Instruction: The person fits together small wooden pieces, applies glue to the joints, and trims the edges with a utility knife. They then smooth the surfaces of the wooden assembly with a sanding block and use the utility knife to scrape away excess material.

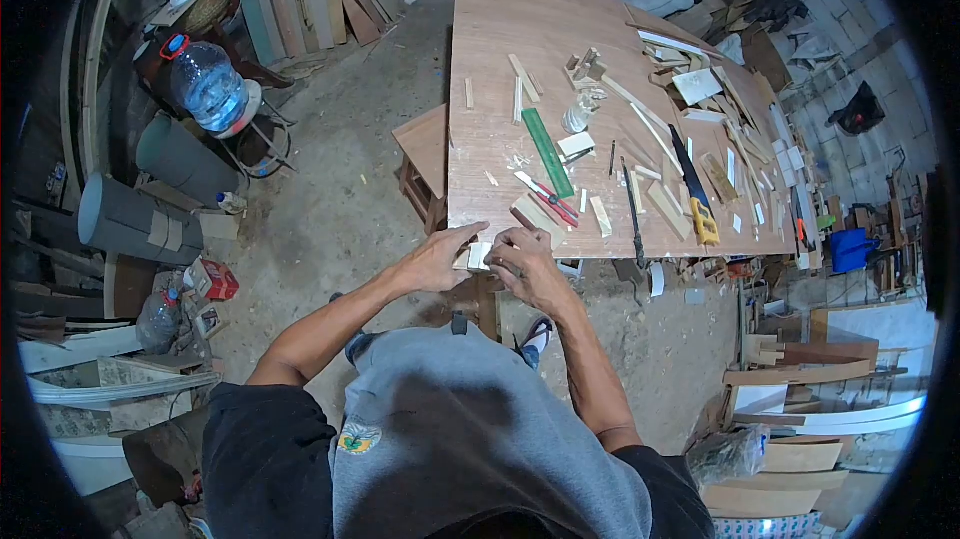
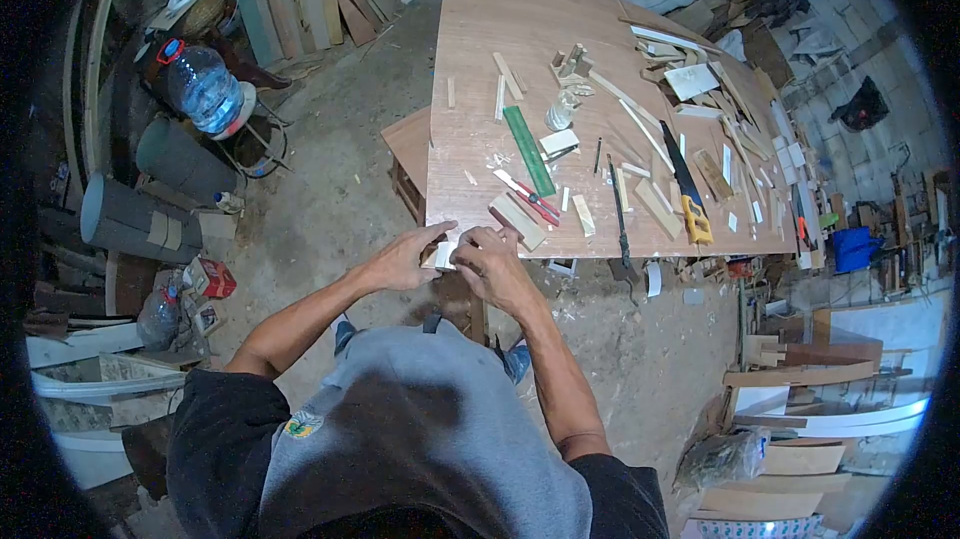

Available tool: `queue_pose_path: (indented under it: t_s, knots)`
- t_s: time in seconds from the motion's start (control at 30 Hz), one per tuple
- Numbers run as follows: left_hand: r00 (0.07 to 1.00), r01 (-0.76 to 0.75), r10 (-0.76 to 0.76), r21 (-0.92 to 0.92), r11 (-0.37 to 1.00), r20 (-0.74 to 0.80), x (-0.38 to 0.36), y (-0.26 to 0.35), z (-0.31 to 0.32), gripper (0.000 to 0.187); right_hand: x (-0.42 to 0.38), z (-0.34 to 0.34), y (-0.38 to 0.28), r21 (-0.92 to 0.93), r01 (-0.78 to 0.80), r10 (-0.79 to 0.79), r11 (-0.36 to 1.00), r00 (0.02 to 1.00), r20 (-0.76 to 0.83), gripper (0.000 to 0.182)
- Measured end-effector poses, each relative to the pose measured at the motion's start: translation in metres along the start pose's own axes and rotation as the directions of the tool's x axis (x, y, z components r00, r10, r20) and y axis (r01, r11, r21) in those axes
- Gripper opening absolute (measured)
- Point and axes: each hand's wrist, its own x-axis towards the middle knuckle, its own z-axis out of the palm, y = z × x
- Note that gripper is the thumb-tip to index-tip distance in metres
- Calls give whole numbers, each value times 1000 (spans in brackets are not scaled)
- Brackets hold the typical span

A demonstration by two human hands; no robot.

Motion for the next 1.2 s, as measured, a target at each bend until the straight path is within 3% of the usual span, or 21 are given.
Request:
queue_pose_path:
  t_s: [0.17,0.23,0.27,0.33,0.4,0.47,0.53,0.6,0.67,0.73,0.8,0.87,0.93,0.97,1.03,1.1,1.13,1.2]
  knots:
    - [1000,4,-5,54,999,14,7,-15,3,79,2,-8,5,55,-7,3,998,998,65,18]
    - [1000,8,-8,101,995,0,14,-31,3,79,1,-15,10,310,-13,54,951,990,-127,17]
    - [1000,11,-9,150,989,-19,19,-43,4,78,-3,-20,10,314,-19,62,949,990,-127,17]
    - [998,-16,27,196,980,-51,32,-64,3,75,-12,-33,10,394,-111,251,913,911,-326,15]
    - [991,133,-130,343,930,-35,47,-68,-4,72,-32,-29,33,476,-154,342,866,877,-338,15]
    - [996,89,-89,379,921,-17,68,-89,-5,70,-51,-26,43,485,-287,489,826,792,-365,16]
    - [989,139,-148,467,873,-17,85,-105,-4,69,-69,-17,45,476,-343,535,809,765,-358,16]
    - [994,99,-104,501,860,-19,103,-121,-1,67,-84,4,55,582,-458,703,672,642,-306,14]
    - [974,140,-218,590,795,62,121,-126,-3,66,-90,18,57,626,-501,765,598,590,-259,14]
    - [977,120,-199,586,801,72,131,-131,-3,66,-90,36,62,782,-440,835,442,520,-179,16]
    - [985,100,-162,575,812,57,133,-136,0,68,-80,53,71,813,-391,833,431,519,-192,18]
    - [996,60,-85,586,808,15,127,-136,1,68,-66,65,84,724,-486,813,489,555,-176,16]
    - [989,59,24,526,848,-149,114,-121,-2,65,-50,98,119,722,-476,799,502,575,-176,16]
    - [988,65,20,529,846,-154,104,-119,4,65,-40,109,130,718,-466,783,517,596,-178,15]
    - [872,415,-362,109,903,-329,77,-116,20,53,-11,117,133,718,-489,788,495,601,-134,16]
    - [712,614,-626,-152,775,-318,57,-108,37,40,15,135,143,700,-528,804,480,583,-112,14]
    - [696,622,-635,-161,766,-335,44,-113,49,40,22,142,144,697,-528,794,485,600,-97,14]
    - [719,570,-459,64,819,-521,28,-124,68,42,36,150,146,467,-580,732,668,627,-267,7]
